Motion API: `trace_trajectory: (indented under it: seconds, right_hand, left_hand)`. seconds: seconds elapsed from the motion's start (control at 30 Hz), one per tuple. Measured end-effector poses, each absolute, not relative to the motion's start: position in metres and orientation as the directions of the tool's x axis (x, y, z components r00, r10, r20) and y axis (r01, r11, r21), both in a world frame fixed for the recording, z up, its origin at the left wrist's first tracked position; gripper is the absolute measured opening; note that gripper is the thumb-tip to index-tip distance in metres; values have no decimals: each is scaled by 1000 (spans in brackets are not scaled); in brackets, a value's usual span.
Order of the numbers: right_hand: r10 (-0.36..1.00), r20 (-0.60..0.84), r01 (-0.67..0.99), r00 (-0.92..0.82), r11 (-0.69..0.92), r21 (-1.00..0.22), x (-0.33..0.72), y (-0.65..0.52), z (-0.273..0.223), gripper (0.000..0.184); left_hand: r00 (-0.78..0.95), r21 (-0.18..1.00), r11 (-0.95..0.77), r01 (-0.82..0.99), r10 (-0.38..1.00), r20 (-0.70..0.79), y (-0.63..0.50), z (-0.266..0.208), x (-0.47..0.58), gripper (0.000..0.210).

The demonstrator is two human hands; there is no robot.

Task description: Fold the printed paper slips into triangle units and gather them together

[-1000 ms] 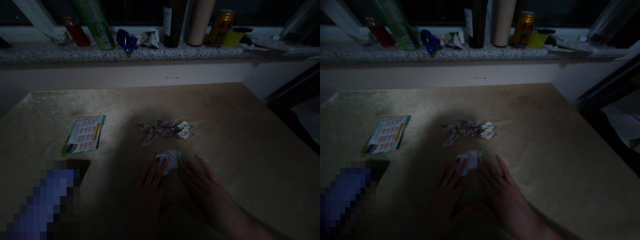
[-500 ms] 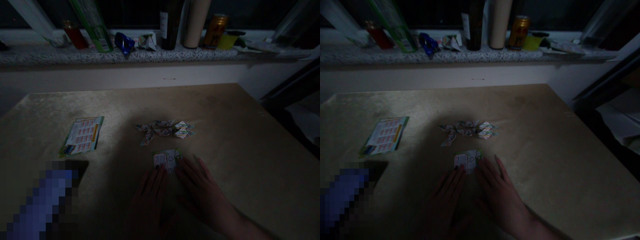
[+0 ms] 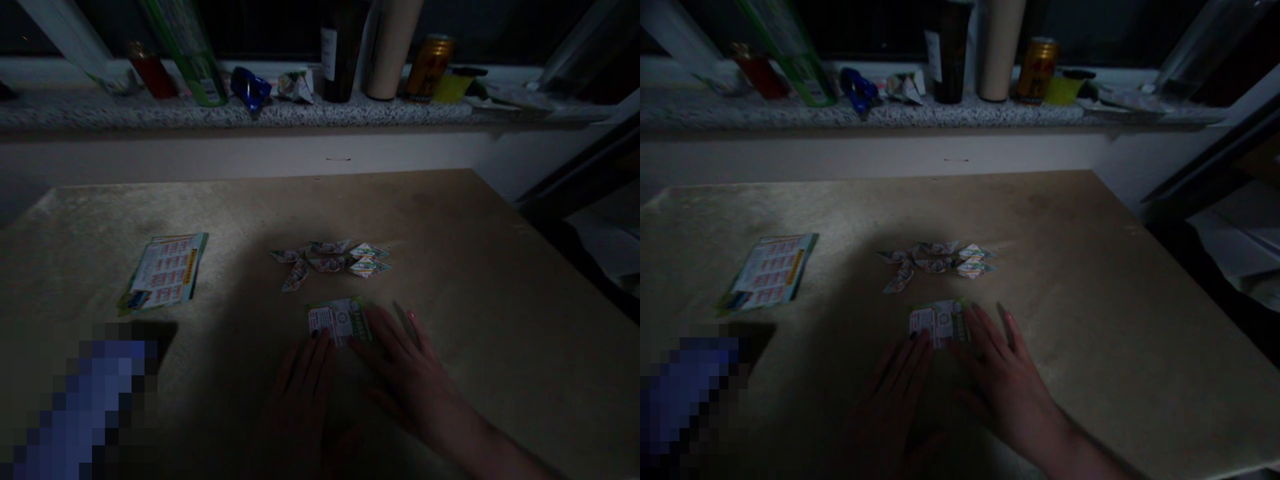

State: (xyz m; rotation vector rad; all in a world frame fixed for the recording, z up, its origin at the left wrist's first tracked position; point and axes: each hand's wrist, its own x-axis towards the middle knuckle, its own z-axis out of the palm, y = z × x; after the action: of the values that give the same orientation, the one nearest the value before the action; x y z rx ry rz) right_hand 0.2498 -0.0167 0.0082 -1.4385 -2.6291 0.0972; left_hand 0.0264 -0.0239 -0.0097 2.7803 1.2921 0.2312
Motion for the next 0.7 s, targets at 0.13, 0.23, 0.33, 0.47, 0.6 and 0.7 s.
trace_trajectory:
  seconds: [0.13, 0.23, 0.33, 0.47, 0.6, 0.7]
  right_hand:
    - [846, 106, 847, -522, 529, -45, 259, -21, 8, 59]
    - [856, 129, 863, -501, 505, -2, 265, -25, 6, 55]
    - [864, 151, 875, -481, 483, 25, 267, -28, 4, 53]
    - [854, 172, 870, -490, 491, 44, 265, -28, 4, 57]
    - [838, 154, 848, -524, 530, -2, 264, -24, 5, 58]
    - [813, 118, 815, -570, 578, -41, 265, -21, 6, 55]
  left_hand:
    - [633, 129, -644, 754, 765, 115, -23, -9, 27, 85]
    - [634, 133, -645, 753, 764, 118, -22, -9, 27, 85]
    - [634, 130, -647, 751, 762, 131, -22, -8, 27, 85]
    - [627, 122, -640, 759, 768, 127, -23, -8, 27, 85]
    - [638, 104, -649, 754, 761, 118, -22, -7, 27, 84]
    - [646, 87, -655, 751, 756, 107, -21, -6, 26, 83]
